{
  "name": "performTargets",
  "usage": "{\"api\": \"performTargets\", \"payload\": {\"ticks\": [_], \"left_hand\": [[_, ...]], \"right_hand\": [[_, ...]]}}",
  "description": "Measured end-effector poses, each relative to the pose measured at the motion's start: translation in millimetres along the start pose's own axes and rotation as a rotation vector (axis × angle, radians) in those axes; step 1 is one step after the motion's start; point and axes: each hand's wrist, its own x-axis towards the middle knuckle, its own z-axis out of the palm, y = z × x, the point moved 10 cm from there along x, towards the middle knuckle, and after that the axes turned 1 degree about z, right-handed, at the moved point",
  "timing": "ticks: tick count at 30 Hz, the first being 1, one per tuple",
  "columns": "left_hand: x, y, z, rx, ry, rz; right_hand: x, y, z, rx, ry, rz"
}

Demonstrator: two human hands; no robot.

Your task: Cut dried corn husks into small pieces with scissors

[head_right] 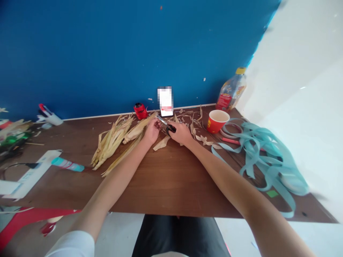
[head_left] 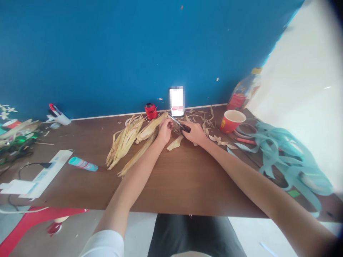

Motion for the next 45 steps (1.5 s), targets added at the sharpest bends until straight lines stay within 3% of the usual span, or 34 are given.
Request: {"api": "performTargets", "payload": {"ticks": [16,24,33,45], "left_hand": [[1.8,-3.5,-2.7,-0.019,0.021,-0.038],[3.2,-3.7,-0.4,0.013,-0.025,-0.023],[0.6,-1.0,-0.1,0.072,-0.012,0.025],[-2.5,-0.1,2.5,0.043,-0.016,-0.023]], "right_hand": [[-0.6,-2.8,2.6,0.020,-0.037,-0.025],[0.2,-2.4,1.9,0.000,-0.028,-0.034],[-0.8,1.2,-5.7,-0.051,0.016,0.050],[-0.6,4.8,-0.2,-0.083,-0.012,0.062]]}}
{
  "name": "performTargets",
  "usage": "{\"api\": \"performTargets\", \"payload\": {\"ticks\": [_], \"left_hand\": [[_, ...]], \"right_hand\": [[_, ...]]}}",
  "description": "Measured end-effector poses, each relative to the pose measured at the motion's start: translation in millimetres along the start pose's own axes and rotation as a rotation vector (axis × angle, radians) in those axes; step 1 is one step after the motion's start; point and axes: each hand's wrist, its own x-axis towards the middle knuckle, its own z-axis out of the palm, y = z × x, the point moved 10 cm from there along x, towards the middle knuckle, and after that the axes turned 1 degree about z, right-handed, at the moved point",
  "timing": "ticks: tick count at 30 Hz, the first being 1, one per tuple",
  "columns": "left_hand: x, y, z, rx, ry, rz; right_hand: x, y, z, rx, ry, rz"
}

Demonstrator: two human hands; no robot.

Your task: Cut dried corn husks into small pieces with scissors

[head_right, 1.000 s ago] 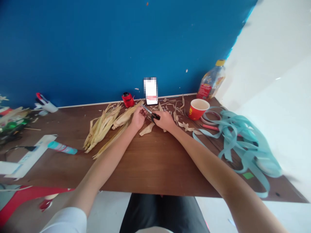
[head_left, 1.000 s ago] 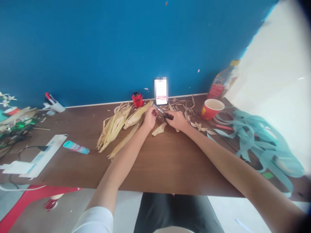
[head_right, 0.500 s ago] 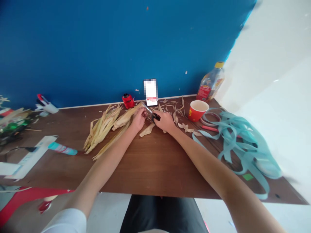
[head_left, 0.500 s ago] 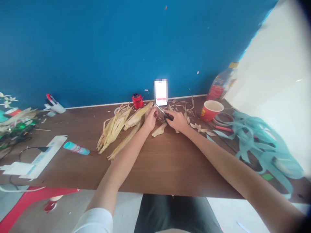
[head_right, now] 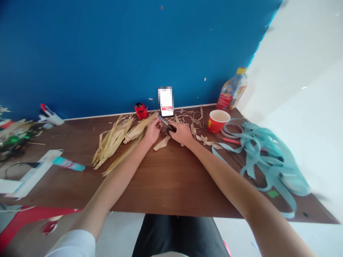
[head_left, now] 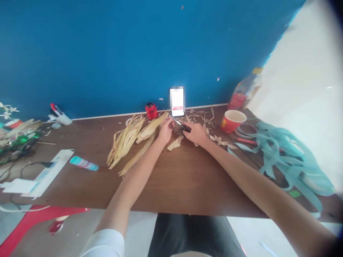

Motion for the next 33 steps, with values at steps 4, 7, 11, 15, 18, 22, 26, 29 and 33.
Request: {"api": "performTargets", "payload": {"ticks": [4,7,11,15,18,22,26,29,33], "left_hand": [[1.5,-2.0,-0.6,-0.038,-0.017,-0.025],[2.8,-3.0,-1.8,-0.046,-0.020,-0.022],[2.4,-3.1,-2.4,-0.038,-0.012,-0.019],[1.4,-2.4,-1.3,-0.036,-0.012,-0.016],[1.3,-2.5,-2.4,-0.051,0.002,-0.012],[1.3,-1.0,-1.3,-0.023,-0.012,0.005],[0.0,1.8,2.0,0.023,-0.039,0.035],[-1.4,0.4,5.5,0.071,-0.057,0.033],[-2.2,-4.1,8.4,0.207,-0.072,0.030]], "right_hand": [[0.2,-0.9,2.2,0.038,-0.010,-0.034],[0.4,-1.2,1.6,0.063,-0.008,-0.044],[0.5,-1.4,0.9,0.073,-0.009,-0.046],[0.3,-0.7,1.5,0.076,-0.010,-0.047],[0.1,-1.2,2.1,0.081,-0.017,-0.050],[-0.3,-2.9,-1.0,0.093,-0.023,-0.027],[-0.3,-3.0,-6.0,0.118,-0.013,0.010],[-0.1,-4.1,-8.2,0.119,0.002,0.002],[-0.1,-3.0,-8.1,0.118,0.006,0.010]]}}
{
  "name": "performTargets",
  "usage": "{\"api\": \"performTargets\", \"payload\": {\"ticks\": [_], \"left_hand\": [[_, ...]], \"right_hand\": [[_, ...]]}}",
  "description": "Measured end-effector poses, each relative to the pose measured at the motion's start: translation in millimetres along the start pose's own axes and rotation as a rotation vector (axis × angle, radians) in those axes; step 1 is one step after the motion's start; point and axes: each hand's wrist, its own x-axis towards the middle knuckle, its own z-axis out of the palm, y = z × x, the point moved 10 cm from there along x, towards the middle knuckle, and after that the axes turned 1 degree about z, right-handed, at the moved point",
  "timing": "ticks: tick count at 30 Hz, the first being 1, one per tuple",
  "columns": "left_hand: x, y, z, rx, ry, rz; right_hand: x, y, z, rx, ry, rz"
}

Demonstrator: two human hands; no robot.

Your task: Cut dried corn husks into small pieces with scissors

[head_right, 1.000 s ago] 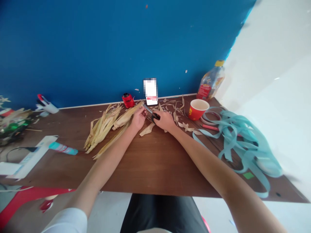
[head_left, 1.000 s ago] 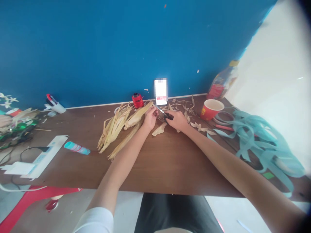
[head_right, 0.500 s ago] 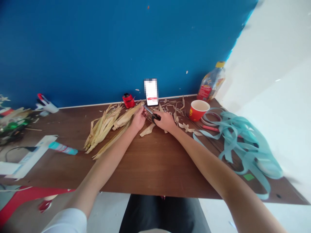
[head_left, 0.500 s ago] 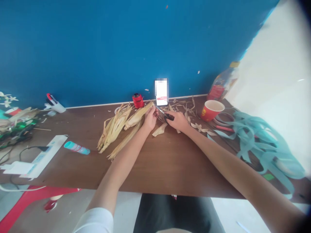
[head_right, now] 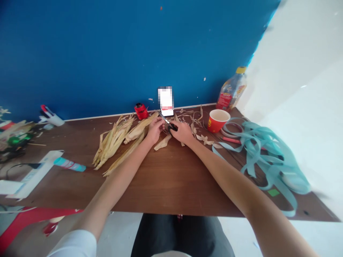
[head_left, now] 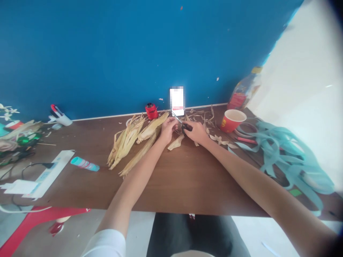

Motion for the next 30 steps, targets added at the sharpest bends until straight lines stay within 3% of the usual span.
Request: {"api": "performTargets", "payload": {"ticks": [11,17,23,30], "left_hand": [[-2.5,-0.8,8.9,0.110,-0.087,0.066],[-5.8,3.7,10.0,0.109,-0.069,0.085],[-3.9,-0.2,9.4,0.148,-0.076,0.072],[-4.6,-2.2,14.0,0.276,-0.131,0.092]], "right_hand": [[2.2,11.8,-4.9,0.050,0.084,0.045],[1.5,4.4,-1.3,0.021,0.033,0.010],[-0.2,9.7,-11.9,0.111,0.143,0.024],[0.9,20.0,-17.1,0.207,0.185,0.083]]}}
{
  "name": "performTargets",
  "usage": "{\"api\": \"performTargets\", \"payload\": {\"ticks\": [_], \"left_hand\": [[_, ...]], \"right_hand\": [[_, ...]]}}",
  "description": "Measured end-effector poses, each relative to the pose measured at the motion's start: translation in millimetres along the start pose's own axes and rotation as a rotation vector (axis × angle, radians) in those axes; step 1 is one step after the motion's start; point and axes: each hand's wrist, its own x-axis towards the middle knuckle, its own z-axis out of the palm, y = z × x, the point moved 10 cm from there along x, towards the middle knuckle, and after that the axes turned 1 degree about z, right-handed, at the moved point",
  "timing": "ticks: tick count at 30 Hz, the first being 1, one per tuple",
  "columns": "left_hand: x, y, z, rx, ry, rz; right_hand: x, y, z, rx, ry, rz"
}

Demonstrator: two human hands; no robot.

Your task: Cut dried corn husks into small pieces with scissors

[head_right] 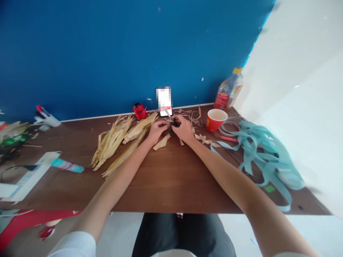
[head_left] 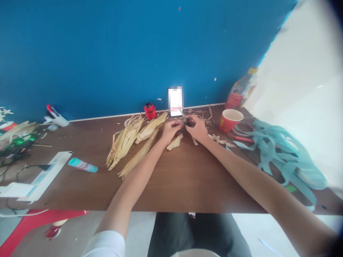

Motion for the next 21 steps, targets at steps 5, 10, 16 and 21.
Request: {"api": "performTargets", "payload": {"ticks": [5,10,16,21], "left_hand": [[0.6,-0.2,3.2,-0.004,-0.010,-0.005],[1.7,1.7,2.3,0.038,-0.002,0.027],[0.4,4.6,0.0,-0.021,0.026,0.028],[0.9,5.1,-5.6,-0.094,0.078,0.022]], "right_hand": [[0.6,3.8,-0.5,0.014,0.000,0.043],[0.2,3.4,2.8,0.036,-0.025,0.039],[0.5,1.9,10.9,0.027,-0.092,0.009],[-0.1,5.4,20.1,-0.013,-0.159,0.006]]}}
